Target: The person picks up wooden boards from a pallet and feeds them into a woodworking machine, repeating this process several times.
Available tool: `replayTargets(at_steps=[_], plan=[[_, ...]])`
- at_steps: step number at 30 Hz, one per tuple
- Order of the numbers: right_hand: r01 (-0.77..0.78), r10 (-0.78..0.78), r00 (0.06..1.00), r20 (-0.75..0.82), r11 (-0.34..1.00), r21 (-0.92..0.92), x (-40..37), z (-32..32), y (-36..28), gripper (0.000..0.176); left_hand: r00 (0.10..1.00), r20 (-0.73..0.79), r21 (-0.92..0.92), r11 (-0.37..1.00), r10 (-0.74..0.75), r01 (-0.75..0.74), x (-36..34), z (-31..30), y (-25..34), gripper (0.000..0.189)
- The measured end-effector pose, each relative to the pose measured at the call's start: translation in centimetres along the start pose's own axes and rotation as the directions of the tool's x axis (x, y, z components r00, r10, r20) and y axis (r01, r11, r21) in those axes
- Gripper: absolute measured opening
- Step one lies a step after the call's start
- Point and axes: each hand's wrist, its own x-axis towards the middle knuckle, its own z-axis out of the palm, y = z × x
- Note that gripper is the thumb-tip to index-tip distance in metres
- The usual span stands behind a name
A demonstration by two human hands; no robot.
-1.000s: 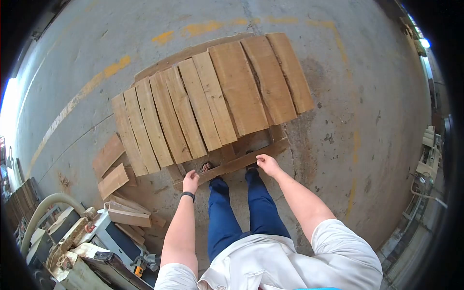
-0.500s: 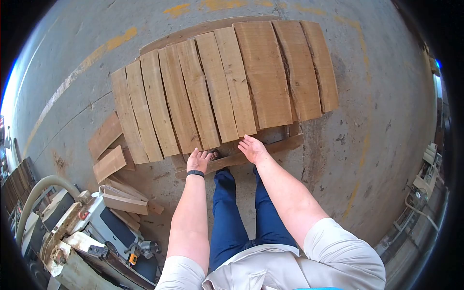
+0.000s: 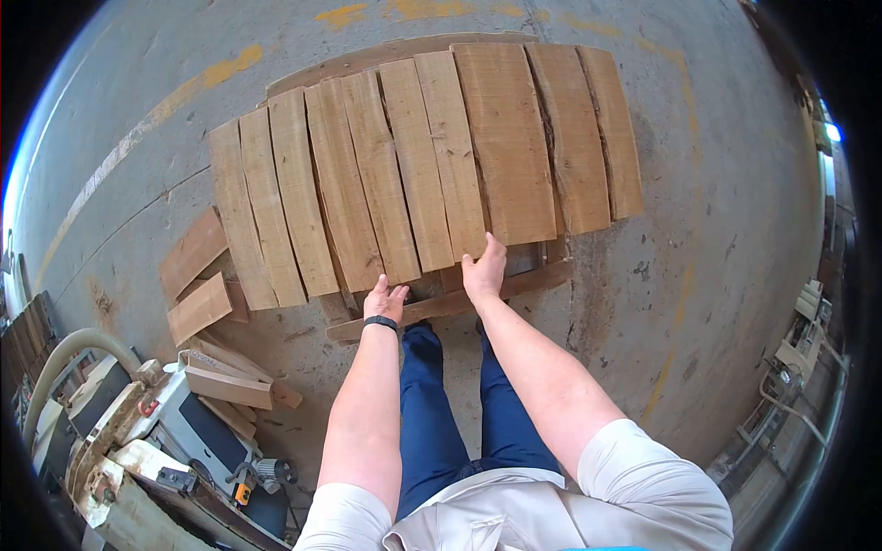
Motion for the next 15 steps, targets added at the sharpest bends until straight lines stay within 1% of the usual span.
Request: replayTargets(at_steps=[1,3,4,6,7,9,12,13,15], plan=[[0.020,-0.019,0.997,0.077,1.000,-0.018,0.3,-0.1,-0.1,0.073,0.998,-0.047,0.033,0.999,0.035,-0.034,0.2,0.1,-0.2,0.060],[0.020,-0.010,0.990,0.142,0.998,-0.063,0.9,0.1,-0.3,0.077,0.984,-0.141,0.102,0.990,0.112,-0.098,0.9,0.0,-0.5,0.058],[0.018,-0.003,0.984,0.176,0.996,-0.084,1.2,0.3,-0.2,0.080,0.988,-0.110,0.115,0.989,0.110,-0.097,1.2,-0.2,-0.6,0.056],[-0.072,0.088,0.970,0.227,0.994,-0.077,2.0,0.2,-0.3,0.085,0.994,-0.047,0.144,0.985,0.103,-0.095,1.4,-0.5,-0.6,0.052],[-0.117,0.133,0.959,0.252,0.990,-0.075,2.1,-0.1,-0.5,0.088,0.990,-0.058,0.155,0.981,0.129,-0.119,1.3,-0.6,-0.7,0.050],[-0.127,0.142,0.952,0.273,0.989,-0.071,2.1,-0.5,-0.5,0.093,0.980,-0.077,0.176,0.970,0.182,-0.167,1.2,-0.5,-1.4,0.046],[-0.143,0.160,0.940,0.301,0.987,-0.076,1.5,-0.6,0.3,0.096,0.979,-0.073,0.213,0.962,0.190,-0.171,0.7,-1.4,-2.0,0.048],[-0.146,0.163,0.937,0.309,0.986,-0.078,0.9,-0.6,0.7,0.097,0.976,-0.107,0.239,0.957,0.192,-0.162,0.3,-2.0,-2.3,0.040],[-0.182,0.199,0.916,0.347,0.980,-0.081,-0.5,-0.7,1.8,0.096,0.978,-0.137,0.237,0.964,0.159,-0.123,-0.8,-3.8,-2.6,0.042]])
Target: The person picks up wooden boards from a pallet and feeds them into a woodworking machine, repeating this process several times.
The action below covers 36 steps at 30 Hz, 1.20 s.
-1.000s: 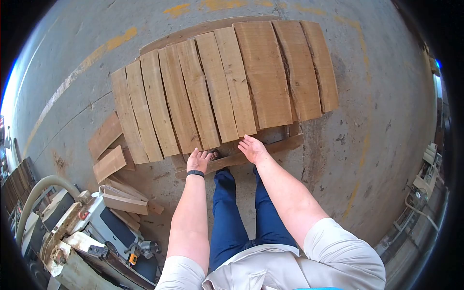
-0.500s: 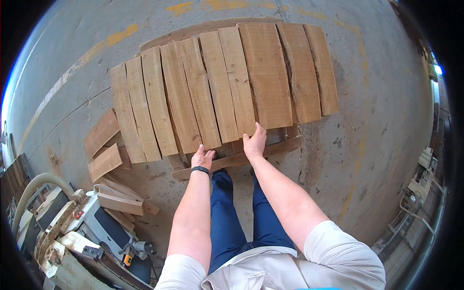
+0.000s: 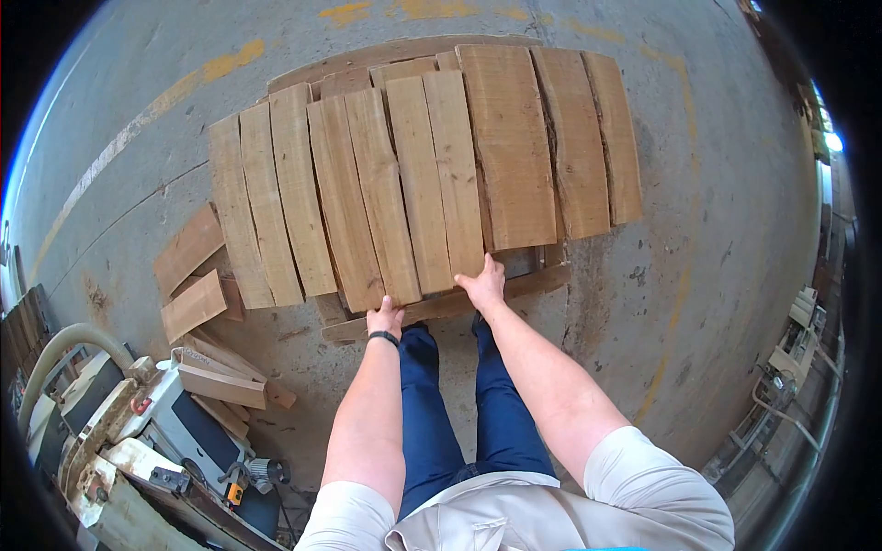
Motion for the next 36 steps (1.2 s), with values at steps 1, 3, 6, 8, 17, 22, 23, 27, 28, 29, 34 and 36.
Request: replayTargets(at_steps=[1,3,6,8,17,22,23,27,28,29,34,36], plan=[[-0.022,0.022,0.999,0.024,1.000,0.006,-0.3,0.6,1.2,0.096,0.999,-0.006,0.004,0.999,-0.033,0.033,-0.5,-0.8,0.0,0.042],[-0.040,0.027,0.997,0.075,0.984,0.174,0.5,2.5,4.3,0.087,0.996,-0.006,-0.040,0.995,-0.090,0.089,-1.4,-1.8,0.2,0.044],[-0.075,-0.107,0.963,0.247,0.774,0.629,1.2,4.2,6.9,0.066,0.989,0.096,-0.124,0.984,-0.117,0.128,-1.4,-2.9,0.3,0.046],[-0.226,0.036,0.949,0.314,0.771,0.595,0.7,1.6,5.1,0.052,0.980,0.162,-0.159,0.977,-0.113,0.139,-0.5,-3.9,-0.1,0.046],[-0.390,-0.045,0.806,0.590,0.709,0.587,1.4,0.0,4.5,0.053,0.992,0.091,-0.217,0.971,-0.085,0.103,-1.9,-2.9,0.0,0.041],[-0.443,-0.061,0.775,0.629,0.657,0.610,1.2,3.7,3.2,0.058,0.984,0.174,-0.214,0.973,-0.048,0.086,-2.6,-3.3,0.1,0.040],[-0.431,-0.063,0.783,0.619,0.663,0.612,1.1,4.1,3.2,0.059,0.982,0.184,-0.223,0.972,-0.037,0.078,-3.0,-3.4,0.2,0.040],[-0.405,-0.072,0.799,0.598,0.669,0.623,-0.4,3.2,1.8,0.060,0.954,0.299,-0.266,0.960,-0.009,0.092,-3.4,-3.7,0.3,0.041],[-0.406,-0.075,0.798,0.598,0.666,0.626,-0.8,2.8,1.4,0.060,0.962,0.269,-0.300,0.946,-0.040,0.124,-3.5,-3.6,0.3,0.041],[-0.420,-0.091,0.787,0.610,0.645,0.639,-1.2,2.3,1.0,0.058,0.968,0.241,-0.335,0.930,-0.073,0.154,-3.5,-3.5,0.4,0.041],[-0.504,-0.176,0.697,0.695,0.570,0.649,-1.5,1.3,1.4,0.046,0.984,0.167,-0.309,0.944,-0.064,0.114,-3.3,-2.4,0.0,0.038],[-0.493,-0.160,0.716,0.679,0.574,0.654,-1.8,1.6,1.2,0.044,0.979,0.194,-0.219,0.971,-0.057,0.100,-3.1,-1.9,-0.5,0.036]])
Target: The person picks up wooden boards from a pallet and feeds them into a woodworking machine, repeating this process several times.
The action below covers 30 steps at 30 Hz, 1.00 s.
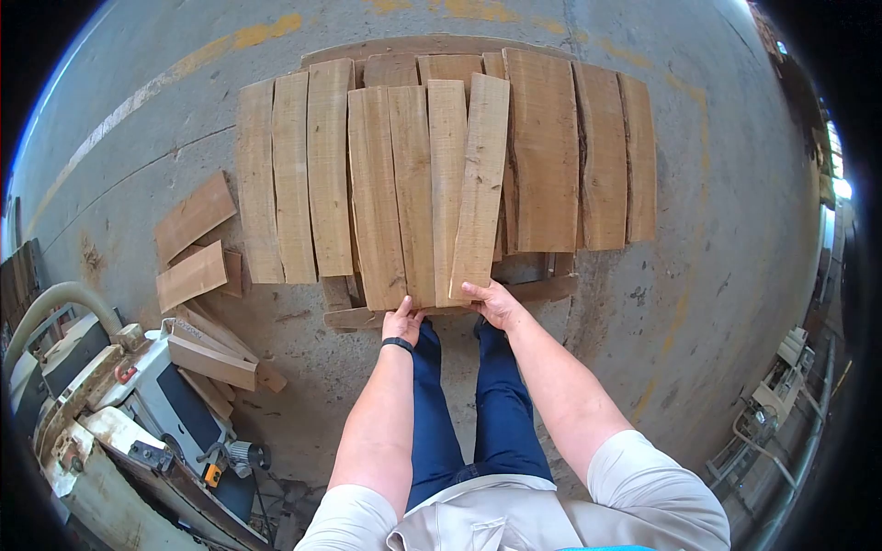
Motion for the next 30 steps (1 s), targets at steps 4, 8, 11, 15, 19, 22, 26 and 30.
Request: replayTargets(at_steps=[4,8,11,15,19,22,26,30], plan=[[0.052,-0.053,0.998,-0.032,0.998,-0.032,0.3,1.4,0.3,0.047,0.998,0.054,0.030,0.999,0.015,-0.017,-0.7,0.5,-0.6,0.034],[0.090,-0.094,0.994,0.055,0.994,0.059,-1.0,3.4,0.0,0.048,0.988,0.154,0.073,0.997,-0.014,0.003,-3.5,1.0,0.8,0.035],[0.087,-0.090,0.994,0.070,0.995,0.039,-3.4,5.0,-1.1,0.049,0.979,0.204,0.120,0.993,-0.023,-0.002,-6.7,1.9,2.7,0.036],[0.137,-0.137,0.989,0.048,0.990,-0.006,-6.9,7.8,-2.6,0.049,0.965,0.264,0.111,0.993,0.013,-0.043,-11.2,4.4,4.9,0.037],[0.189,-0.189,0.982,0.024,0.981,0.034,-9.4,10.5,-4.2,0.046,0.947,0.322,0.066,0.997,0.012,-0.035,-14.6,7.2,6.6,0.039],[0.219,-0.221,0.975,0.018,0.972,0.091,-11.1,11.6,-5.1,0.043,0.944,0.328,0.137,0.988,0.018,-0.066,-15.9,7.9,8.2,0.038],[0.196,-0.205,0.978,0.043,0.967,0.166,-14.1,10.2,-5.7,0.041,0.955,0.284,0.188,0.972,0.084,-0.141,-18.3,7.9,10.7,0.036],[0.188,-0.186,0.982,-0.022,0.979,0.083,-20.2,7.4,-5.2,0.043,0.967,0.243,0.268,0.953,0.074,-0.141,-21.2,5.3,12.6,0.034]])
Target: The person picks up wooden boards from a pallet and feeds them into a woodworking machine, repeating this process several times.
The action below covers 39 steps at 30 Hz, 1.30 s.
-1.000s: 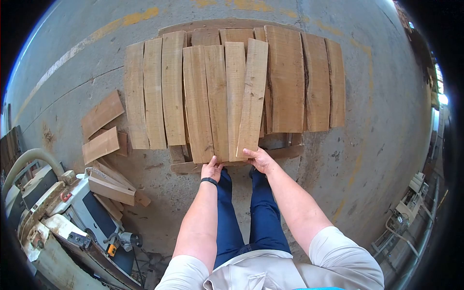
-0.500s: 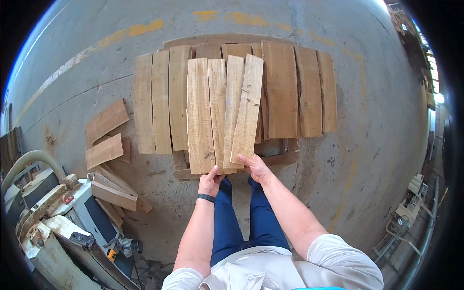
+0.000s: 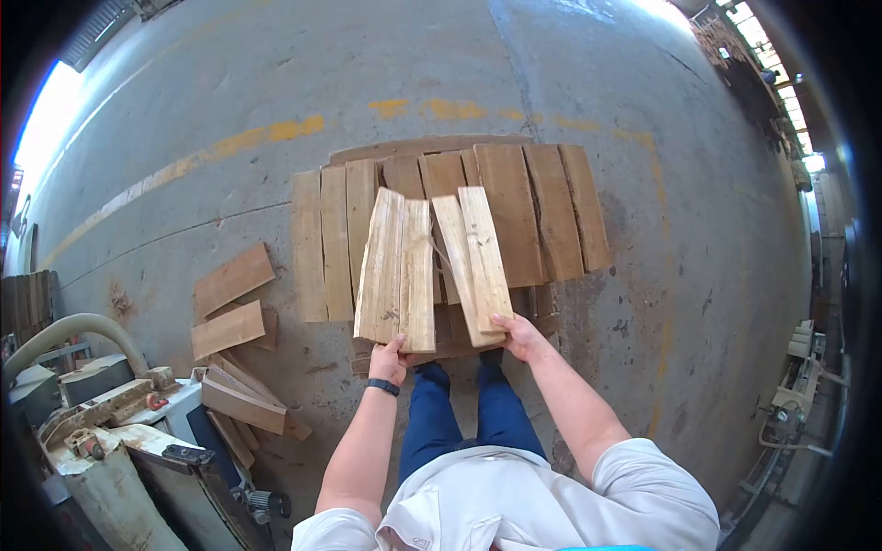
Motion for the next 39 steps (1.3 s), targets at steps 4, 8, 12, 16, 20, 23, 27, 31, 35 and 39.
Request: replayTargets(at_steps=[4,8,12,16,20,23,27,31,35,39], plan=[[0.058,-0.073,0.993,-0.096,0.988,-0.143,-5.2,-3.6,2.2,0.044,0.999,0.010,0.063,0.997,-0.039,0.038,-5.1,-1.6,1.3,0.034],[0.059,-0.074,0.993,-0.093,0.987,-0.153,-8.6,-7.6,5.1,0.041,0.999,-0.032,0.060,0.997,-0.042,0.044,-10.1,-2.0,0.9,0.033],[-0.014,-0.003,0.994,-0.112,0.988,-0.153,-13.2,-8.9,6.3,0.041,0.998,-0.054,0.038,0.999,-0.014,0.016,-14.7,-2.4,-1.3,0.035],[0.030,-0.036,0.999,-0.041,0.991,-0.130,-17.2,-11.1,8.1,0.042,0.996,-0.086,0.049,0.999,-0.013,0.017,-19.0,-3.5,-4.9,0.039],[0.038,-0.041,0.999,-0.026,0.995,-0.092,-23.4,-13.8,9.4,0.042,0.993,-0.111,-0.009,1.000,0.026,-0.027,-24.8,-3.4,-8.6,0.038],[0.024,-0.023,0.998,-0.053,0.999,0.024,-27.0,-17.3,11.1,0.040,0.996,-0.087,-0.143,0.989,0.019,-0.031,-28.0,-4.7,-11.3,0.037],[0.014,0.001,0.993,-0.117,0.992,0.127,-29.7,-21.0,12.0,0.035,0.991,-0.131,-0.292,0.956,-0.024,-0.015,-31.7,-6.1,-13.3,0.037],[0.004,0.044,0.975,-0.217,0.976,0.217,-27.9,-21.3,12.3,0.029,0.981,-0.185,-0.220,0.970,0.059,-0.100,-33.9,-9.7,-14.9,0.035],[0.027,0.074,0.928,-0.365,0.963,0.267,-26.1,-18.6,14.8,0.033,0.964,-0.205,-0.250,0.943,0.171,-0.220,-36.6,-15.0,-15.8,0.043],[0.093,-0.082,0.956,-0.281,0.995,0.028,-27.6,-12.2,18.8,0.037,0.924,-0.218,-0.275,0.888,0.316,-0.368,-44.3,-18.7,-14.7,0.042]])
